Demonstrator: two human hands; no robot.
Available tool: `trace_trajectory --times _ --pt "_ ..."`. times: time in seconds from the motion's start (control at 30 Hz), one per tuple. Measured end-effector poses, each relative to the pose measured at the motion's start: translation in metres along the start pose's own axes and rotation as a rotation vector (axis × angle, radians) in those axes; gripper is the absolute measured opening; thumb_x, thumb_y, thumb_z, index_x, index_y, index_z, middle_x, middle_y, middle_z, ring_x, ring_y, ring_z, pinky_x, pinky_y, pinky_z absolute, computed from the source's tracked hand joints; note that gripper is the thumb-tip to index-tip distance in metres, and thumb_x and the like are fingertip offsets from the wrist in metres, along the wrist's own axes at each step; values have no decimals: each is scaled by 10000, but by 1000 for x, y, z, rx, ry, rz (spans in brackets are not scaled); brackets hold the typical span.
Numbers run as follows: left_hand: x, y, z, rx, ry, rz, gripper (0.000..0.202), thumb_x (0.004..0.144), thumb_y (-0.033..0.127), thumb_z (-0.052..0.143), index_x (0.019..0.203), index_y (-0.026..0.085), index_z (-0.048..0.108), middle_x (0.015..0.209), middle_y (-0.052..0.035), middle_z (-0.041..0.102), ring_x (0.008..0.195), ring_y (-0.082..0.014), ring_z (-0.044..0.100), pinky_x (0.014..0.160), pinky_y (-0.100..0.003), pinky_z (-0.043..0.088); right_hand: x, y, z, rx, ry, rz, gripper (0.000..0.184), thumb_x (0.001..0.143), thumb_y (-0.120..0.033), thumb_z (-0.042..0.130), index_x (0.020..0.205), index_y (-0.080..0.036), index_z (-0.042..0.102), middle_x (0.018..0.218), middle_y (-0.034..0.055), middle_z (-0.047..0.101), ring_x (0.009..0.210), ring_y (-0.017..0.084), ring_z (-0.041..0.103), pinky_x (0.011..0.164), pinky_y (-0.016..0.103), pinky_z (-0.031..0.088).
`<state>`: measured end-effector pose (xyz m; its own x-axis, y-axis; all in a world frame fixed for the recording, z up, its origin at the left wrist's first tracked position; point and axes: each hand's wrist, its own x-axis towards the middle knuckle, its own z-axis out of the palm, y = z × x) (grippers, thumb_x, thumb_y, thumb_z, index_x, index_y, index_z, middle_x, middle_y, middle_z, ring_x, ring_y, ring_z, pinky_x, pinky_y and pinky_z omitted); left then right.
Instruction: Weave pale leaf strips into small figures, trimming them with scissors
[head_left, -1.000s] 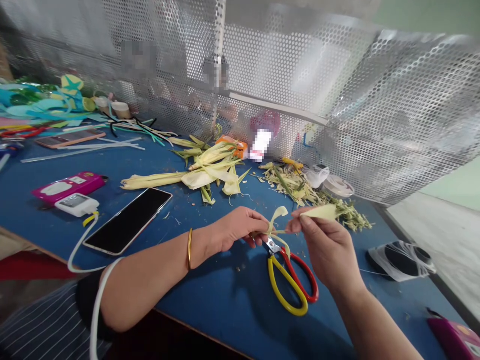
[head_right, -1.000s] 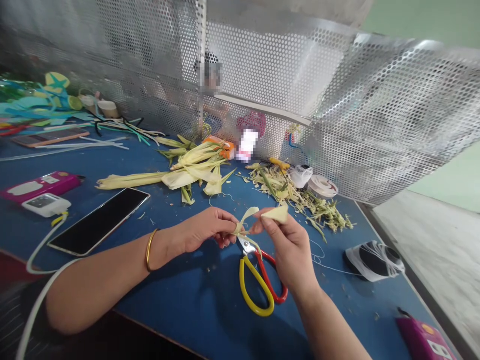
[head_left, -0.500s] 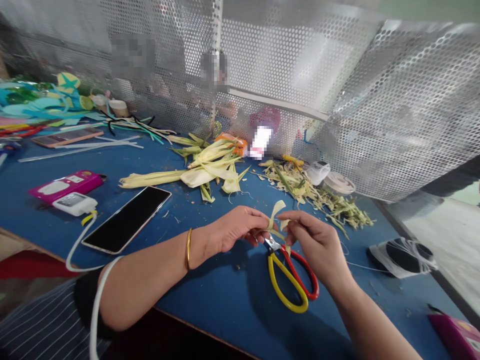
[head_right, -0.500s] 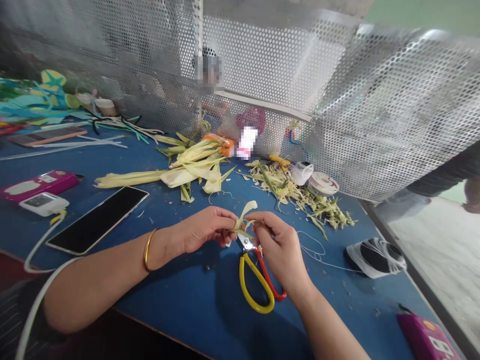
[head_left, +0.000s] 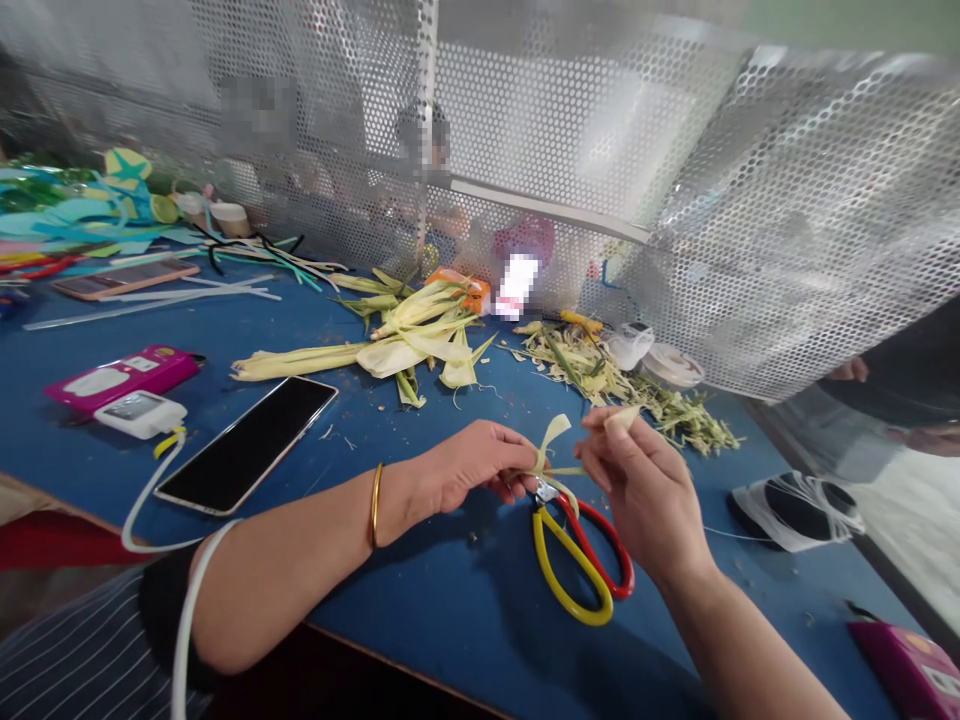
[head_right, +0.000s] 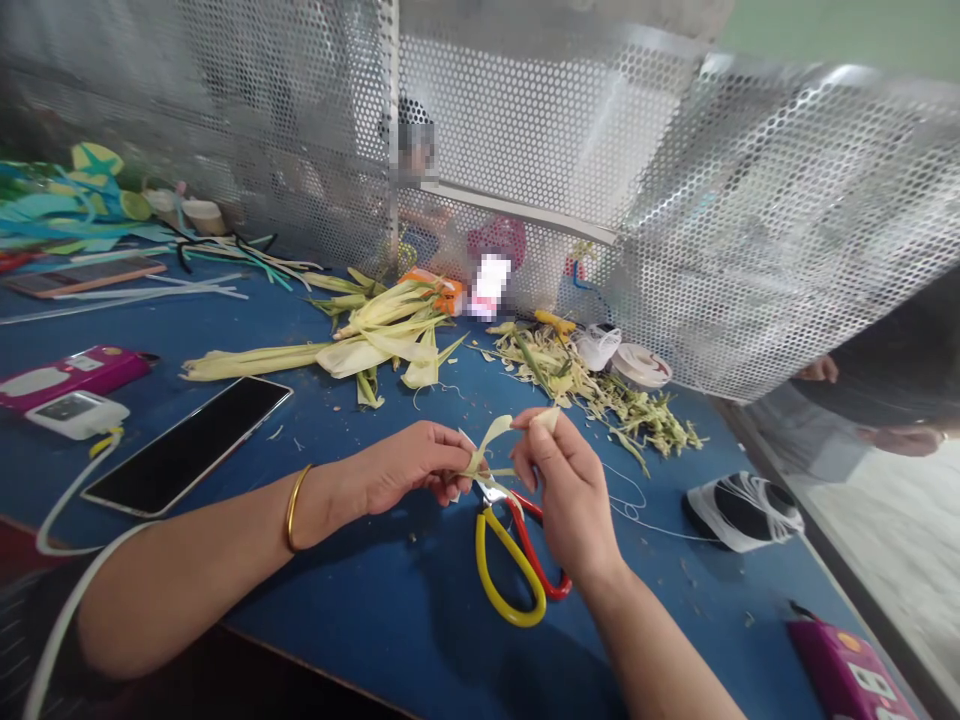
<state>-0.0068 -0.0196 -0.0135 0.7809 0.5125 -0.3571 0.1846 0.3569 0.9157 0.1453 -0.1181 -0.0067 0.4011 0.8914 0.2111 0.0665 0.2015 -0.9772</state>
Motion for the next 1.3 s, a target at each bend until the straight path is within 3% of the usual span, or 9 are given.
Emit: trace_trajectory --times 0.1,0.3,0.6,0.77,0.97,1.03,1.13,1.2,1.3 --pt "-1 0 1 10 -8 5 88 672 231 630 634 151 627 598 -5 620 486 -80 523 519 -216 409 -1 3 1 -140 25 -46 210 874 -395 660 978 -219 611 594 -65 416 538 109 389 518 252 350" --pt "-1 -1 2 7 -17 -7 89 651 233 644 640 145 634 608 -8 619 490 -82 520 514 -218 403 -4 2 5 -186 72 -109 332 978 -473 463 895 -199 631 531 -63 372 476 111 378 473 266 312" --pt "0 0 1 6 -7 11 102 668 241 627 668 140 642 588 10 607 481 -75 515 521 -212 411 -6 -4 -2 -286 -61 -119 440 984 -422 433 1304 -172 603 636 -34 423 557 128 405 524 275 376" --pt "1 -1 1 4 8 13 97 672 238 613 632 149 610 595 9 613 476 -75 515 526 -216 418 -4 -5 -1 -432 -104 -100 370 982 -431 444 1135 -192 682 593 -35 490 551 139 469 613 299 448" --pt "-2 1 3 -11 23 10 92 681 208 610 607 152 608 585 -2 611 488 -83 521 535 -221 442 4 -2 -6 -347 62 -130 355 949 -472 510 819 -210 712 627 21 628 785 211 645 860 365 471" --pt "-2 2 3 -15 42 5 80 678 200 612 617 148 621 585 -5 609 493 -83 516 532 -221 443 11 2 -13 -298 81 -110 378 931 -511 517 862 -198 718 731 58 689 908 243 659 878 382 471" --pt "-2 2 3 -29 75 4 65 668 183 607 620 144 628 600 -13 611 510 -86 515 528 -223 444 34 11 -35 -259 194 -80 515 925 -586 445 1079 -160 690 883 97 722 865 250 678 807 396 498" --pt "-2 2 3 -38 85 8 67 669 177 602 620 142 631 610 -17 613 517 -87 515 522 -222 442 60 19 -59 -451 381 -97 449 902 -502 504 1082 -132 684 904 115 713 835 258 673 764 386 488" --pt "-3 1 3 -57 83 0 74 673 179 607 683 136 666 621 -15 622 519 -87 521 519 -219 444 108 28 -102 -1157 545 -58 342 859 -274 560 1135 -111 677 1115 206 656 982 313 619 823 421 421"
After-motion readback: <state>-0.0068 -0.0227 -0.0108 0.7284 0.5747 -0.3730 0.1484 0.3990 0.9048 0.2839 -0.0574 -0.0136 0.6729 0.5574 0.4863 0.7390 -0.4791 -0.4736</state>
